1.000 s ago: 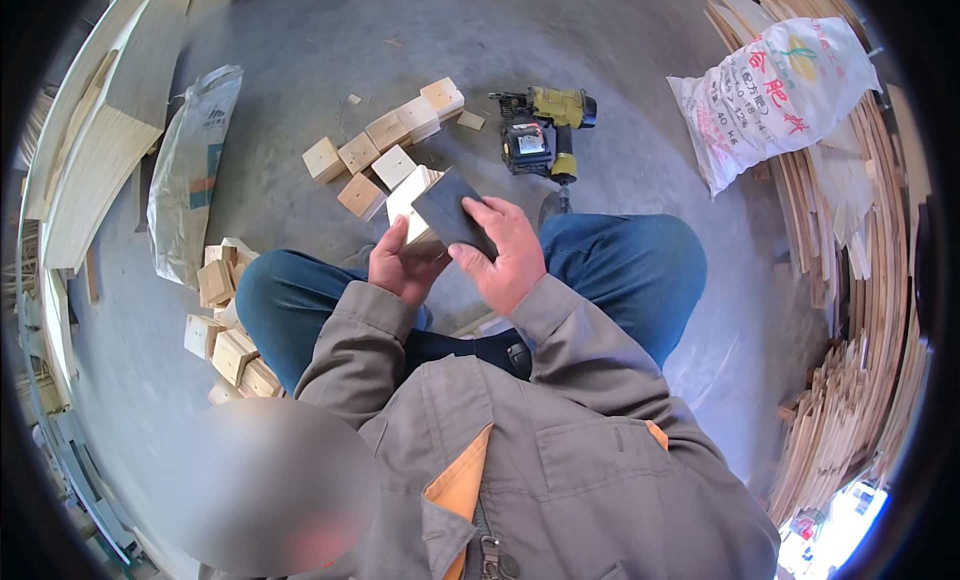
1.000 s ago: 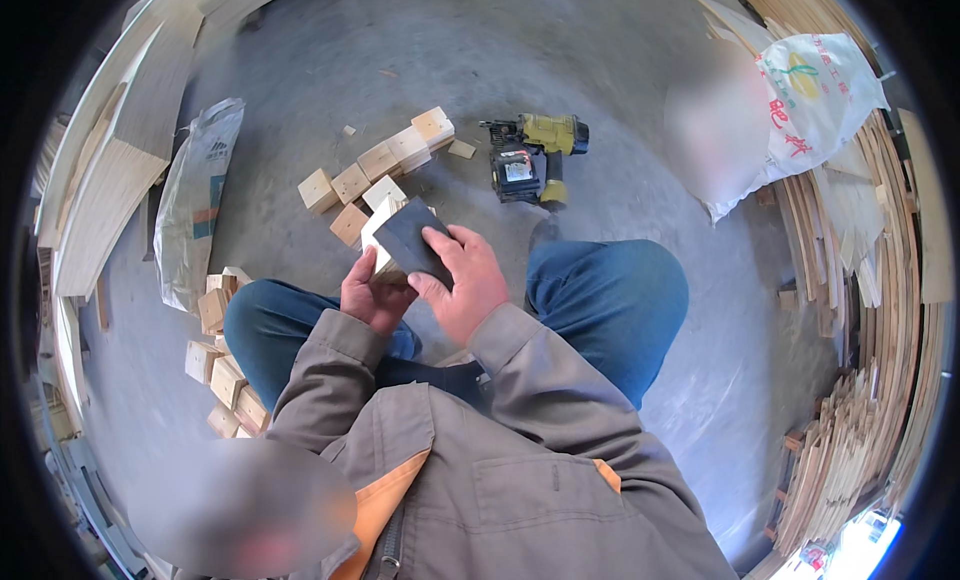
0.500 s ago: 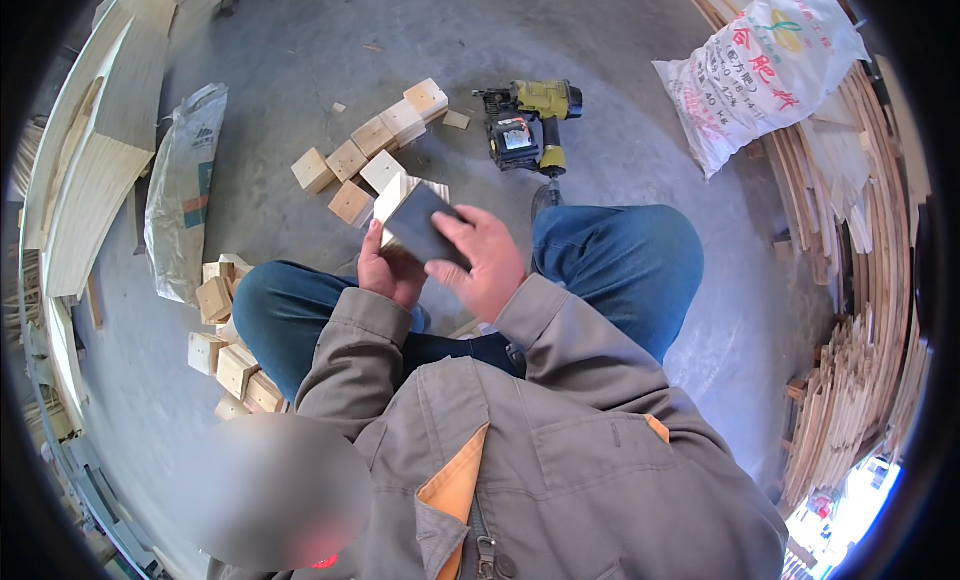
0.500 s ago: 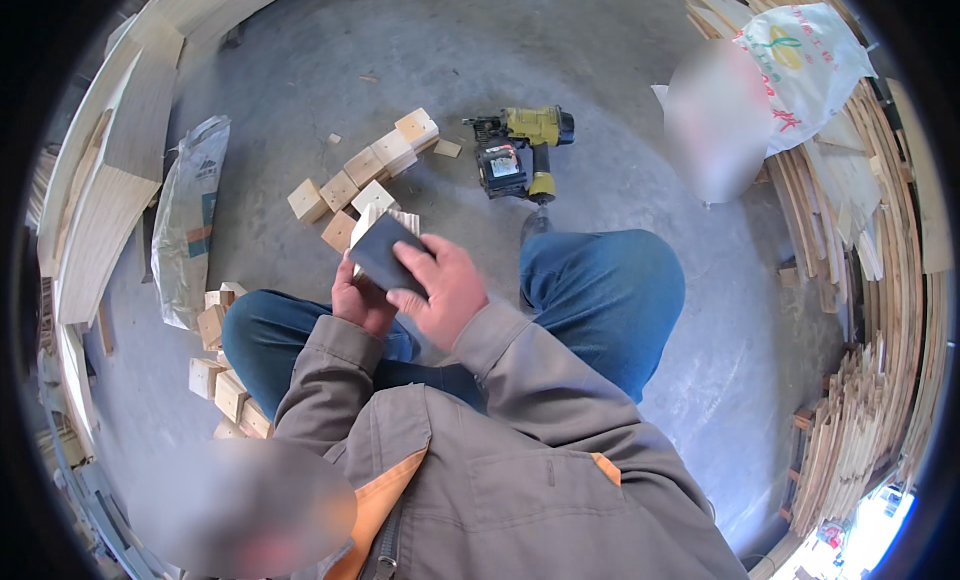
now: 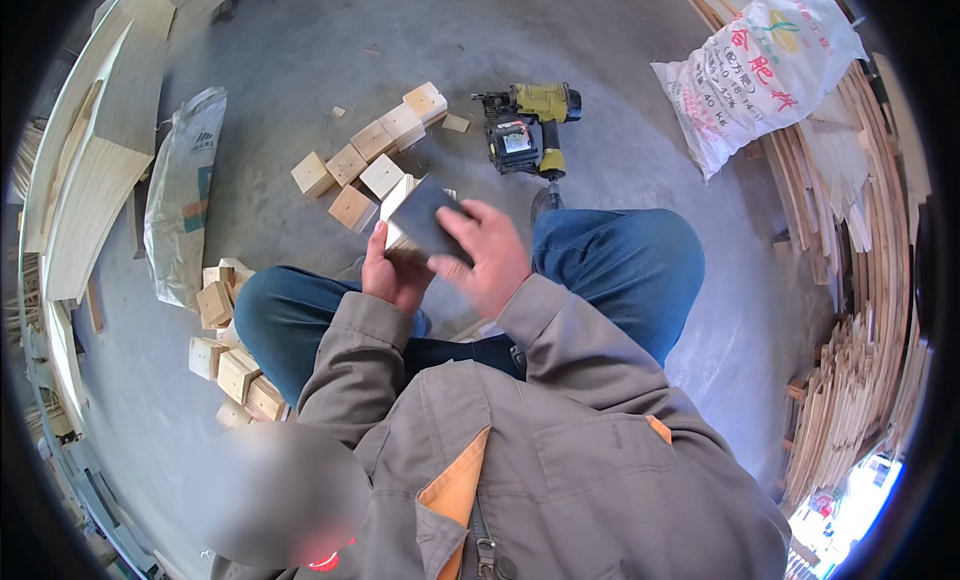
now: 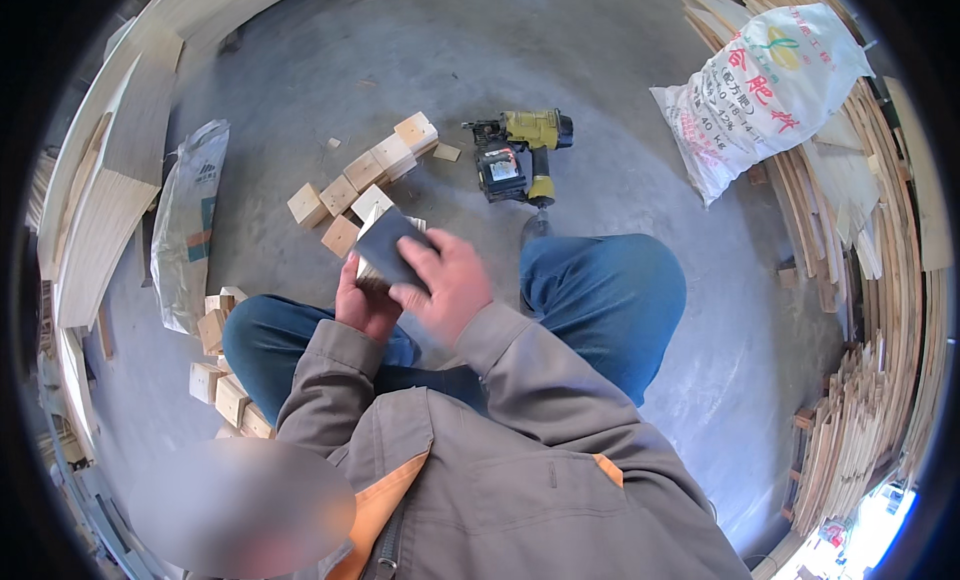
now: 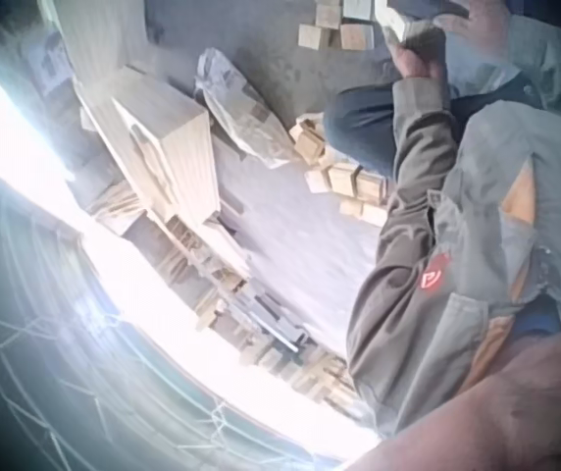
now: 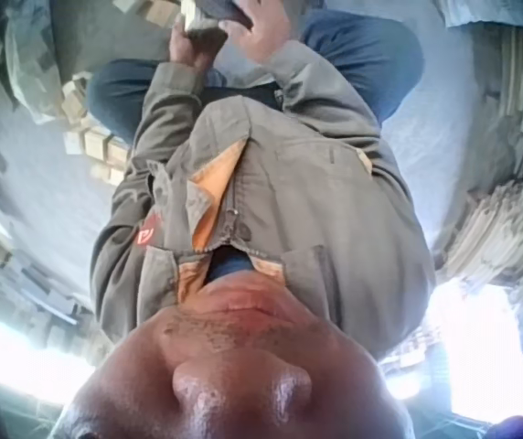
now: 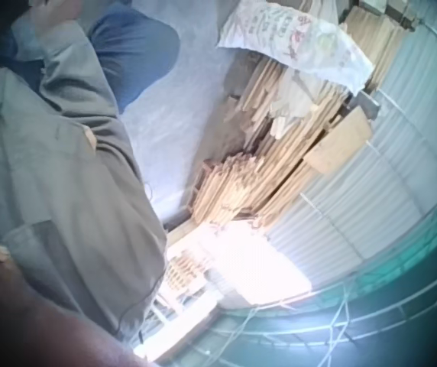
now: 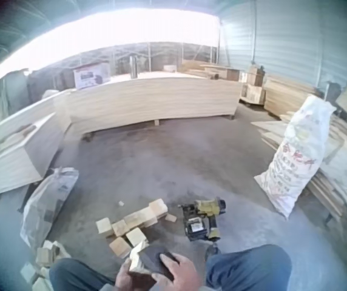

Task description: The person sits on the floor and sands small wooden blocks using a sanding block. They pick up blocks from a pile, sand the edges and faces, and place them back down, repeating the process.

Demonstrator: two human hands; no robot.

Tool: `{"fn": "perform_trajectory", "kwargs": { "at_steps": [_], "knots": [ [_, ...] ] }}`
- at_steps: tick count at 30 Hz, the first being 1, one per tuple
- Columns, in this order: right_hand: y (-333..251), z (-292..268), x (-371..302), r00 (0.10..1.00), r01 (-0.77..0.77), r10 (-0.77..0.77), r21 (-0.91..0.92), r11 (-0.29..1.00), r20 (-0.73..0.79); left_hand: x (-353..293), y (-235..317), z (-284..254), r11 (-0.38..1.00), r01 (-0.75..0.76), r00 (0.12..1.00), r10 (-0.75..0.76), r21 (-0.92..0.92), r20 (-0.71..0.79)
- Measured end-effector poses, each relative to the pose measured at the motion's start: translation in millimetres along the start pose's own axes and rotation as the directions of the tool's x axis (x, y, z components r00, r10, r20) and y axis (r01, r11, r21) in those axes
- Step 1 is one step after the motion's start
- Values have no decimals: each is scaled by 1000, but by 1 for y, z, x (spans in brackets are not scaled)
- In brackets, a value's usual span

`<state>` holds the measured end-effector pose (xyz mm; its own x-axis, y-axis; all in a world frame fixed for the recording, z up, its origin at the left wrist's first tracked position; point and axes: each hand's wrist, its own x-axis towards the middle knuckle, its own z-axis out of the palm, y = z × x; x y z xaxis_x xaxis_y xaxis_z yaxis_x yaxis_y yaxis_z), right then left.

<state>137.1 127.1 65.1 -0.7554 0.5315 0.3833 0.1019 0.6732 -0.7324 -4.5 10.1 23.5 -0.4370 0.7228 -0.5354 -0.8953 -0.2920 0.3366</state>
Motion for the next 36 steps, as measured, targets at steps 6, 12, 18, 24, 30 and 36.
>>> {"fn": "perform_trajectory", "kwargs": {
  "at_steps": [6, 12, 18, 24, 30, 36],
  "knots": [
    [0, 4, 5, 999, 19, -22, 49, 999, 47, -8, 3, -4, 996, 78, 997, -77, 31, -25],
    [103, 6, 12, 741, -649, 661, 127, 750, -119, -24, 3, 16, 985, 154, 988, -155, 81, 14],
    [85, -5, 9, 800, -519, 589, 365, 773, -112, -14, 12, 22, 995, 61, 991, -51, 78, -123],
    [57, -6, 20, 682, -544, 730, 703, 458, 51, -15, 15, 5, 990, 50, 996, -41, 134, -73],
    [52, 5, 18, 814, -425, 580, 715, 555, 35, -16, 11, 7, 983, 51, 999, -49, 175, -15],
    [41, 5, 21, 901, -365, 430, 435, 823, -56, -20, 3, 20, 985, 55, 998, -53, 162, -20]
  ]
}}
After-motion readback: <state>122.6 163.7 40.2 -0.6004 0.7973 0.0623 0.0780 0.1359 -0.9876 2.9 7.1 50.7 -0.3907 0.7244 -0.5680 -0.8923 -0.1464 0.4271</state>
